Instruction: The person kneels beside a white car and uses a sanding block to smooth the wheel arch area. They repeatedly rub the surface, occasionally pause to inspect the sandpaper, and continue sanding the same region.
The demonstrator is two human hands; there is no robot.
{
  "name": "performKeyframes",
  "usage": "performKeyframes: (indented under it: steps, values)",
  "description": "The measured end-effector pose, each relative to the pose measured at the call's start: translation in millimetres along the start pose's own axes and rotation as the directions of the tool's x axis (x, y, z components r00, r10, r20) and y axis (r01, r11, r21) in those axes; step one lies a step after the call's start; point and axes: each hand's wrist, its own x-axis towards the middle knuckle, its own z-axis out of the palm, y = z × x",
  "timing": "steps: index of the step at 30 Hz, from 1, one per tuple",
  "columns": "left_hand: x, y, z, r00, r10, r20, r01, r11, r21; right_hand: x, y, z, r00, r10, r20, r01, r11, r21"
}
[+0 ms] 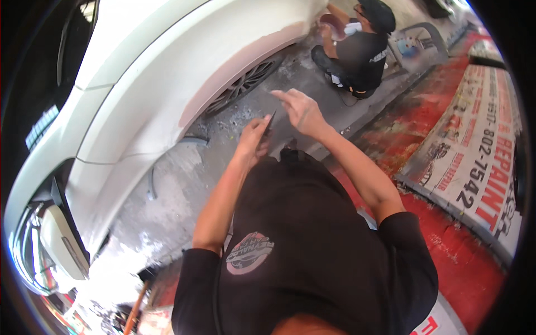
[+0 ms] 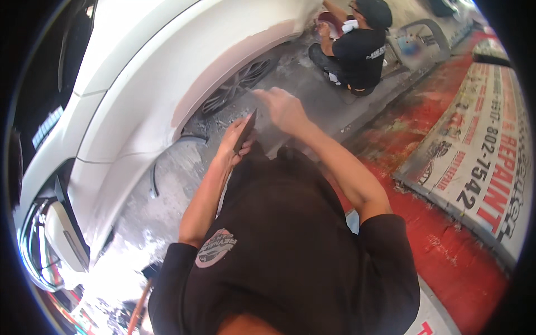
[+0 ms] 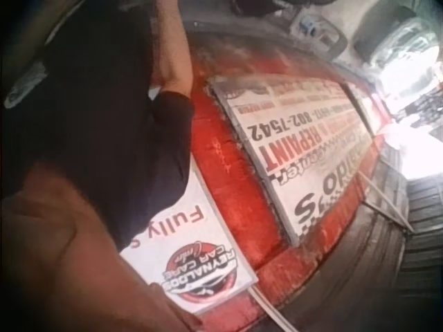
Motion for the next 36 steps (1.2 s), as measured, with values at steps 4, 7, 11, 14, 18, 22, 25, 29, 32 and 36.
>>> performKeyframes:
  steps: [4,7,11,14,18,22,25,29,32,36]
  values:
    - [7,5,48,0.68,0.648,-0.343,-0.479,0.747,0.46,-32,30,-26,0.931,0.362,-0.032,-0.319,0.857,0.404]
    - [10,4,76,0.709,0.62,-0.336,-0.49,0.775,0.398,-57,15,-39,0.923,0.381,-0.057,-0.293,0.791,0.537]
    - [30,-23,119,0.636,0.745,-0.199,-0.507,0.598,0.62,-57,9,-60,0.965,0.217,-0.148,-0.132,0.888,0.441]
    - [41,-38,167,0.552,0.833,-0.032,-0.549,0.392,0.738,-43,18,-67,0.95,0.214,-0.228,-0.09,0.886,0.455]
    - [36,-34,215,0.489,0.872,0.008,-0.746,0.413,0.523,-63,-16,-73,0.971,0.134,-0.2,-0.051,0.927,0.372]
    - [38,-53,210,0.536,0.843,0.051,-0.687,0.4,0.606,-61,-1,-79,0.951,0.131,-0.281,0.014,0.887,0.461]
    - [33,-55,216,0.58,0.814,0.027,-0.573,0.385,0.723,-52,3,-88,0.946,0.209,-0.249,-0.079,0.891,0.448]
    - [34,-55,215,0.564,0.824,0.054,-0.619,0.379,0.688,-82,-3,-76,0.946,0.106,-0.306,0.06,0.872,0.486]
    - [22,-71,234,0.565,0.824,-0.044,-0.466,0.363,0.807,-42,28,-78,0.88,0.19,-0.435,0.033,0.889,0.456]
    - [25,-68,233,0.534,0.843,0.068,-0.524,0.267,0.809,-66,8,-89,0.918,0.206,-0.338,-0.008,0.862,0.506]
